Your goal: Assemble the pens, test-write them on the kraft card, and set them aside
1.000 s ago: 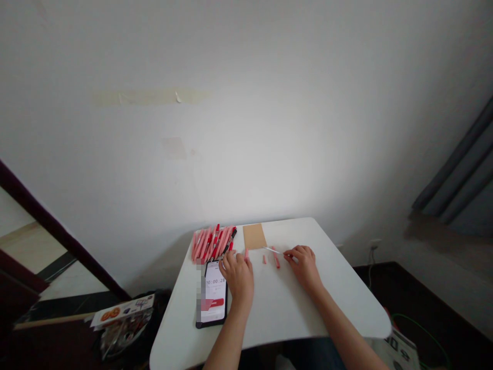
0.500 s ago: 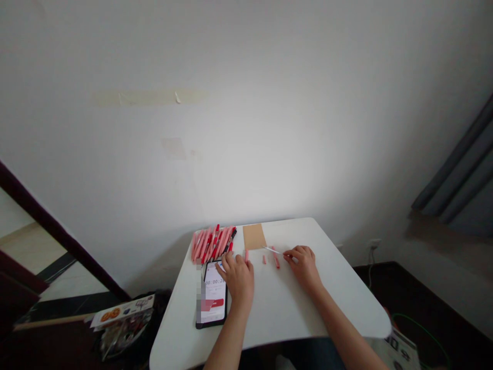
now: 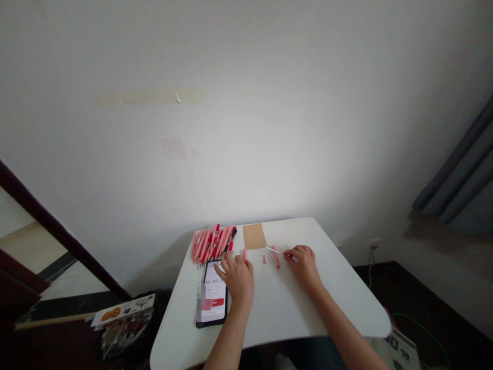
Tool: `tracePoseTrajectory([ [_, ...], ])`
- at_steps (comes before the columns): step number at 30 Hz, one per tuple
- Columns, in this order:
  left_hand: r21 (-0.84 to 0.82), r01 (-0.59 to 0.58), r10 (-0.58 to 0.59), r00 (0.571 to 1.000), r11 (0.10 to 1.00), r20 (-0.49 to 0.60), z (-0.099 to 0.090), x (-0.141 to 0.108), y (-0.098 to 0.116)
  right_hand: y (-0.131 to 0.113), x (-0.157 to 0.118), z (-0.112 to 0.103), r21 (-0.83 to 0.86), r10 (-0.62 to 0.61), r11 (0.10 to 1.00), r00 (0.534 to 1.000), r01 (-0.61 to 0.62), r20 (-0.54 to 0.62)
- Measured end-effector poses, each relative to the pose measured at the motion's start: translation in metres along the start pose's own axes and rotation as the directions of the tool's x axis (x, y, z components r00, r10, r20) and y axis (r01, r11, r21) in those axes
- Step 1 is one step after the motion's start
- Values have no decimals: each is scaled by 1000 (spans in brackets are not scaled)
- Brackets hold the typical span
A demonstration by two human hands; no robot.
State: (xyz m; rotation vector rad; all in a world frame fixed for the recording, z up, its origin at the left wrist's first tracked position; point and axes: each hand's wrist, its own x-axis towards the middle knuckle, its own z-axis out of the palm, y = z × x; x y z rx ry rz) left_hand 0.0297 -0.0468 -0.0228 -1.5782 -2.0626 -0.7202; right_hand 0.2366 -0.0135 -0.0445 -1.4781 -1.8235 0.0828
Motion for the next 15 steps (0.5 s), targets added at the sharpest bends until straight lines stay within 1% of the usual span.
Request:
tracePoseTrajectory([
  [5, -5, 11, -11, 1000, 1000, 9, -1, 0, 0, -2, 0, -2, -19, -3, 1000, 1000, 3, -5],
  [9, 2, 20, -20, 1000, 1000, 21, -2, 0, 1, -2, 0, -1, 0, 11, 1000, 1000, -11, 1],
  [15, -48, 30, -29, 999, 998, 19, 0, -1, -1, 1, 1, 1, 12, 23, 1000, 1000, -23, 8],
])
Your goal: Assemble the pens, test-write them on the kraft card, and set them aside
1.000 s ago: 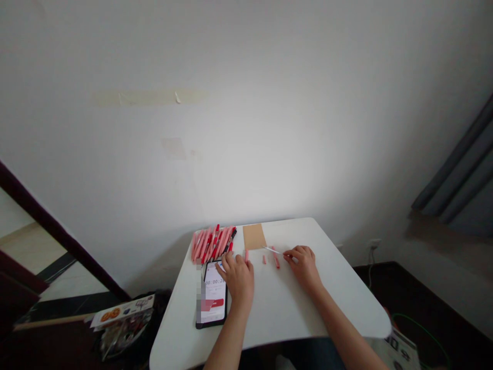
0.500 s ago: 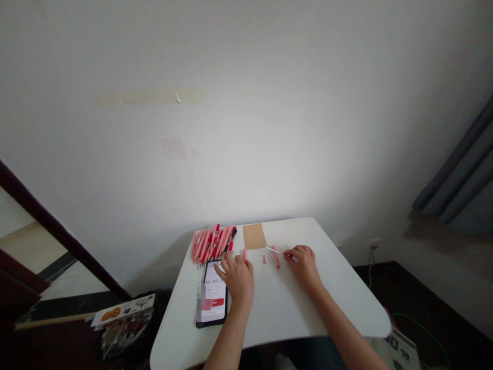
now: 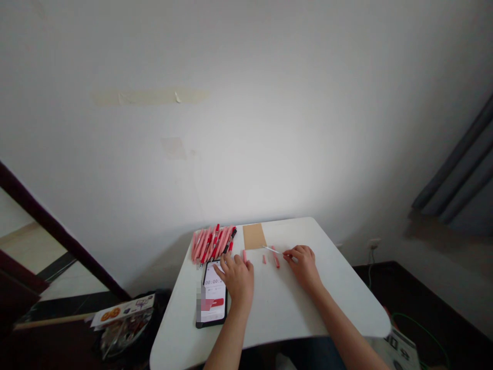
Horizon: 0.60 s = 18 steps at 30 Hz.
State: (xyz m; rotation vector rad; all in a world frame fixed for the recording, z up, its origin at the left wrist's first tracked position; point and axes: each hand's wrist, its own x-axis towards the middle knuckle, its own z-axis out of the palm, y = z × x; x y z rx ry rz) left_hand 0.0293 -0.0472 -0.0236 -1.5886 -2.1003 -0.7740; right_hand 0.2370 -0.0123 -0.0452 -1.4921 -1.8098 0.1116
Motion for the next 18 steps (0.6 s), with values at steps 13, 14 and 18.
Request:
tracePoseTrajectory([
  [13, -318, -160, 167, 986, 934, -6, -5, 3, -4, -7, -1, -4, -33, -61, 998, 998, 62, 20],
  [14, -329, -166, 174, 985, 930, -5, -5, 3, -4, -8, -1, -4, -32, -67, 997, 997, 68, 25],
  [18, -349, -178, 190, 982, 920, 2, -7, 3, -4, -9, -1, -6, -35, -82, 996, 996, 84, 33],
])
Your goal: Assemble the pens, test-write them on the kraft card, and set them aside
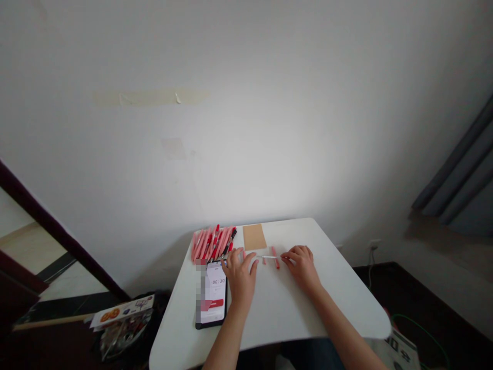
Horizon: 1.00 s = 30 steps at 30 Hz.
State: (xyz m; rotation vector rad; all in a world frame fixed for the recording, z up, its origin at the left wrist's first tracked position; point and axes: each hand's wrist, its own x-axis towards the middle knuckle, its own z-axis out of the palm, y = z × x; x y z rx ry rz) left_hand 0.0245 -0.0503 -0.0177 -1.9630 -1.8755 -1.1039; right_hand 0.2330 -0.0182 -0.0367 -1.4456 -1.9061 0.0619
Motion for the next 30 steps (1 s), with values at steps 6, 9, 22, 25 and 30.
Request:
tracePoseTrajectory([
  [6, -6, 13, -13, 1000, 1000, 11, -2, 0, 2, 0, 0, 1, -6, -22, 1000, 1000, 22, 2],
  [9, -10, 32, -32, 999, 999, 22, -3, 1, 3, 1, 0, 1, -8, -33, 999, 999, 33, -4],
  [22, 145, 131, -130, 991, 981, -20, 3, 1, 1, 6, -1, 6, 8, 7, 1000, 999, -6, -41],
  [25, 197, 136, -138, 990, 971, -5, 4, 1, 1, 8, -1, 7, 16, 14, 1000, 999, -13, -44],
  [30, 228, 114, -120, 993, 967, 8, 8, 1, -1, 8, 0, 7, 38, 4, 999, 999, -3, -35],
])
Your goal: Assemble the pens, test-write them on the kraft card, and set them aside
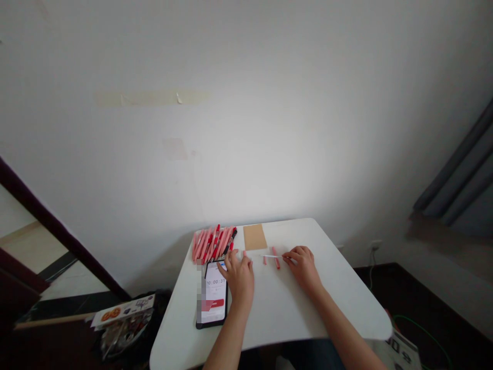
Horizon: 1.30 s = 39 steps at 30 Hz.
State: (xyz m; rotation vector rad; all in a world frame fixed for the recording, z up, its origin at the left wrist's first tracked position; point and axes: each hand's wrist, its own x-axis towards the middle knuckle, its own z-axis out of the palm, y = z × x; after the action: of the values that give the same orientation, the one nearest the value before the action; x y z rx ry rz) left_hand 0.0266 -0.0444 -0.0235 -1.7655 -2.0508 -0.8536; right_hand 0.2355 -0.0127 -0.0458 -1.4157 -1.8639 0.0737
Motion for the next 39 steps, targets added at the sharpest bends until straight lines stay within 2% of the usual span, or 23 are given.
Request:
tracePoseTrajectory([
  [11, 32, 3, -3, 1000, 999, 10, -2, 0, 2, 1, 0, 2, 19, 9, 1000, 1000, -9, -5],
  [39, -5, -9, 9, 1000, 1000, 18, 0, 0, 0, 0, 1, 0, 3, 9, 1000, 1000, -9, 1],
])
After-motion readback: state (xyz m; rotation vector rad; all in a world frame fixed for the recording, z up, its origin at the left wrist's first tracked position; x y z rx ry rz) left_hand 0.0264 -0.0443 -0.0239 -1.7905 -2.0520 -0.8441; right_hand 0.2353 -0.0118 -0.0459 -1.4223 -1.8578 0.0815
